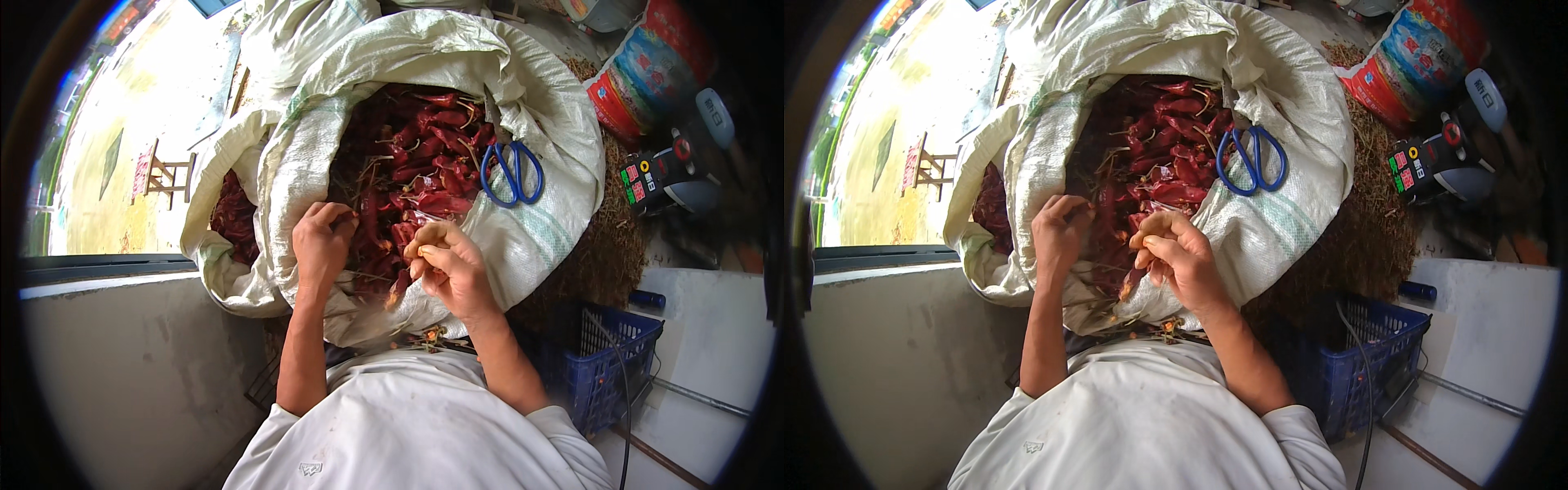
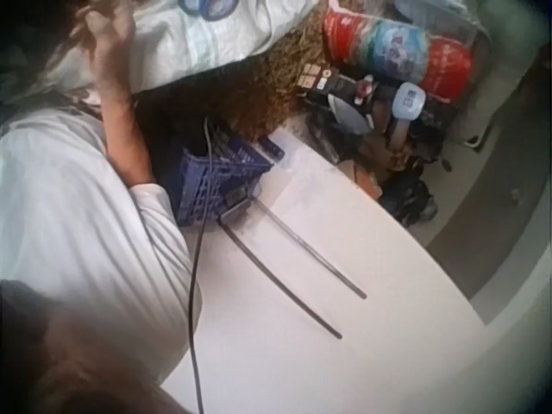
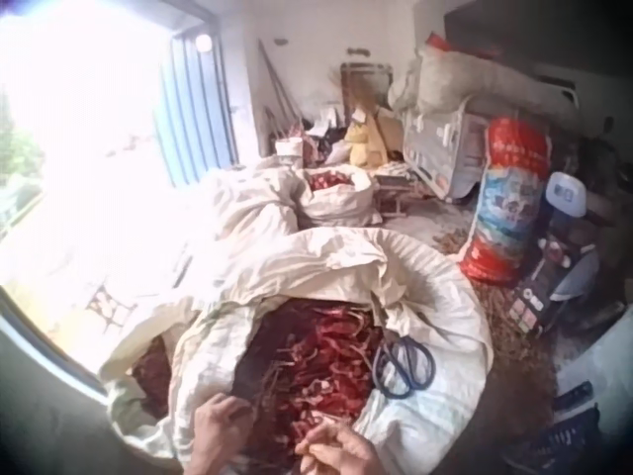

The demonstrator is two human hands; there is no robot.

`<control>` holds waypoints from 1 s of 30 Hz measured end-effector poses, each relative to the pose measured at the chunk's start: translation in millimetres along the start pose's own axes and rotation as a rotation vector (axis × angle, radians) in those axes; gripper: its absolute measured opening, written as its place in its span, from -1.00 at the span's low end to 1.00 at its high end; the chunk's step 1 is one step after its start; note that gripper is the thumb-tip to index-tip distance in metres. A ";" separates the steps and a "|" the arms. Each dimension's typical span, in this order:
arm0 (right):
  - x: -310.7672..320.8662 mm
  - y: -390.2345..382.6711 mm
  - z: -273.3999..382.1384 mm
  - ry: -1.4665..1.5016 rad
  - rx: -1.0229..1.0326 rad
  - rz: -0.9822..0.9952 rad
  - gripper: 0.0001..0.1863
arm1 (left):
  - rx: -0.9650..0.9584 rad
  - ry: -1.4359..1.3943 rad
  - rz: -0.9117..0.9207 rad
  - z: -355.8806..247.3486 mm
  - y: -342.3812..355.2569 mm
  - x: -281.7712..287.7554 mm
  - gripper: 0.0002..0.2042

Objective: The person repeatedly picks dried red chilies from a large sack, removes stems by hand, and occasionally uses scissors to cut stems. The person works continuously over the sack, handling chilies one at a time and placing trimmed pieces back into the sack.

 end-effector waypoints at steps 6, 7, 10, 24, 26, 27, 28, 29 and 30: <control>-3.2 -1.6 -2.5 -0.210 0.090 -0.104 -0.82 | 0.017 0.107 0.067 -11.5 -7.5 -8.0 -0.75; -5.2 -3.1 -4.2 -0.223 0.093 -0.101 -0.81 | -0.033 0.173 0.092 -5.8 -6.6 -19.6 -0.72; -5.2 -6.8 -11.5 -0.263 0.144 -0.073 -0.75 | -0.064 0.352 0.148 -12.6 -1.5 -34.4 -0.76; -20.6 -25.0 15.7 -0.836 0.621 -0.192 -0.70 | -0.531 -0.167 -0.105 -69.4 -56.9 31.0 -0.71; -29.7 -30.7 30.5 -0.981 0.721 -0.158 -0.73 | -0.545 -0.175 -0.085 -75.0 -59.5 30.3 -0.71; -40.4 -32.9 33.7 -0.999 0.784 -0.150 -0.77 | -0.546 -0.186 -0.089 -73.2 -57.7 35.4 -0.71; -49.3 -35.9 38.5 -1.023 0.865 -0.108 -0.77 | -0.513 -0.198 -0.076 -74.8 -56.5 40.3 -0.73; -52.4 -37.2 39.6 -1.066 0.819 -0.106 -0.75 | -0.517 -0.209 -0.082 -75.4 -56.1 43.7 -0.75; -45.0 -31.9 34.4 -1.055 0.713 -0.139 -0.73 | -0.519 -0.220 -0.088 -76.1 -55.7 45.0 -0.76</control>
Point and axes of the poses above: each hand's wrist, its own y-axis towards the middle knuckle, its own x-axis out of the back of the hand, z = x × y, the point moved 6 cm from there along y, towards the middle knuckle, and after that the axes turned 12 degrees about -z, right-handed, at the moved point
